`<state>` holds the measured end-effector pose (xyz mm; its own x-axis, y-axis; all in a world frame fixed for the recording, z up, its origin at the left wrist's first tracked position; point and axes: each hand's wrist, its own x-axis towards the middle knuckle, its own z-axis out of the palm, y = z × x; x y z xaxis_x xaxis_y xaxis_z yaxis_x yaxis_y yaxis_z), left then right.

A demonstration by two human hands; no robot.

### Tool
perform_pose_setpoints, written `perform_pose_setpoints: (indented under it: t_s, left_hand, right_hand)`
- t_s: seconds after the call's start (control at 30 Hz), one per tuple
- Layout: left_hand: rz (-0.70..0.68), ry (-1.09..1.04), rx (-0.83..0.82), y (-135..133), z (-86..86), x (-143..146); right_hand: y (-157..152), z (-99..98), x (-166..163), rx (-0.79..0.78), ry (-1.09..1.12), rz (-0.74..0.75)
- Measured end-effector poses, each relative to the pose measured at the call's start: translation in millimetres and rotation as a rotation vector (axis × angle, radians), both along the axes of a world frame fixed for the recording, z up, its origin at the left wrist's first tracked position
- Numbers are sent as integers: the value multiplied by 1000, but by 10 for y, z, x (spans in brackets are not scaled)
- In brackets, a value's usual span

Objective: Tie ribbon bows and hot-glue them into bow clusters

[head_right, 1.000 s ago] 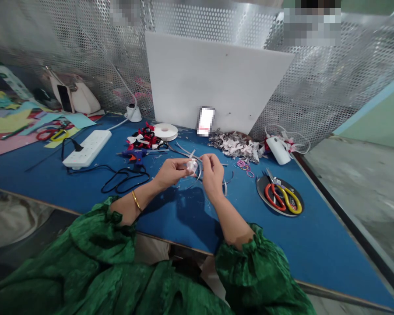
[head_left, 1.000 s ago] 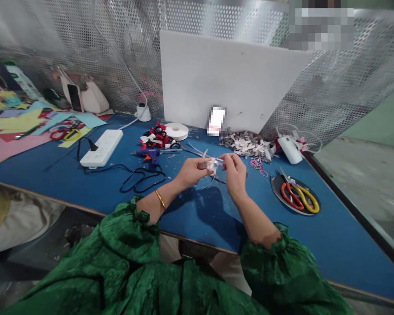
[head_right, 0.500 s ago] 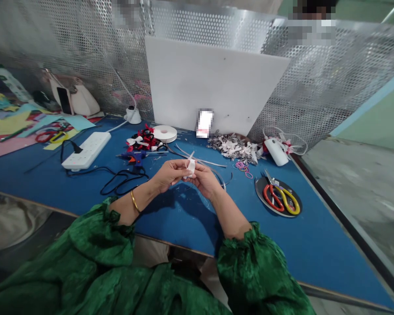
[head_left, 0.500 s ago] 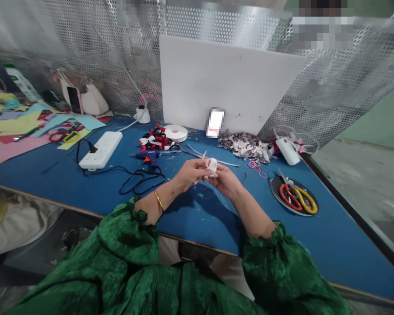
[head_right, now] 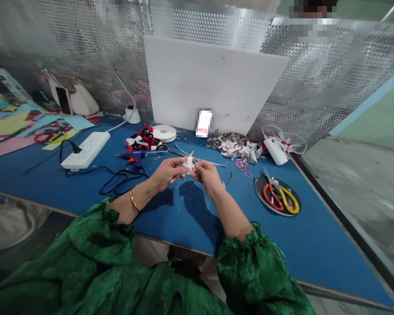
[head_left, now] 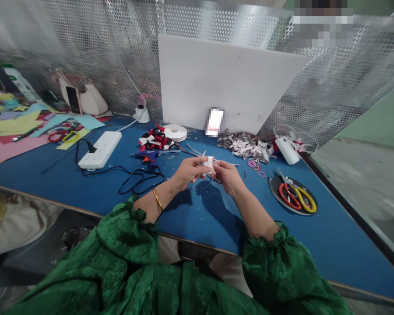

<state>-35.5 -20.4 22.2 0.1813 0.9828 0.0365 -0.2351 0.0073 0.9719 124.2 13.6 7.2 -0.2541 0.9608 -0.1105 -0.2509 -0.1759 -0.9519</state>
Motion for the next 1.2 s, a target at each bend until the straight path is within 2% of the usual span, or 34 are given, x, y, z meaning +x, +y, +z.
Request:
perform_pose_setpoints:
  t_s: [0.07, 0.23, 0.47, 0.7, 0.93, 1.07, 1.2]
  left_hand:
    - [11, 4, 3, 8, -10, -3]
    - [36, 11, 20, 18, -18, -10]
    - [123, 108, 29, -13, 56, -10]
    - [215, 175, 26, 10, 51, -23]
    - [215, 226, 149, 12, 27, 1]
    - [207, 241, 215, 4, -17, 19]
    - [231, 234, 224, 21, -82, 46]
  right_hand:
    - [16, 32, 41, 16, -9, -11]
    - [7, 115, 102, 92, -60, 72]
    - [50, 179, 161, 272, -186, -157]
    - [-146, 291, 99, 624, -430, -275]
    - [-315, 332, 24, 802, -417, -225]
    - [-344, 307, -23, 1009, -566, -130]
    - [-317, 265, -47, 1125, -715, -171]
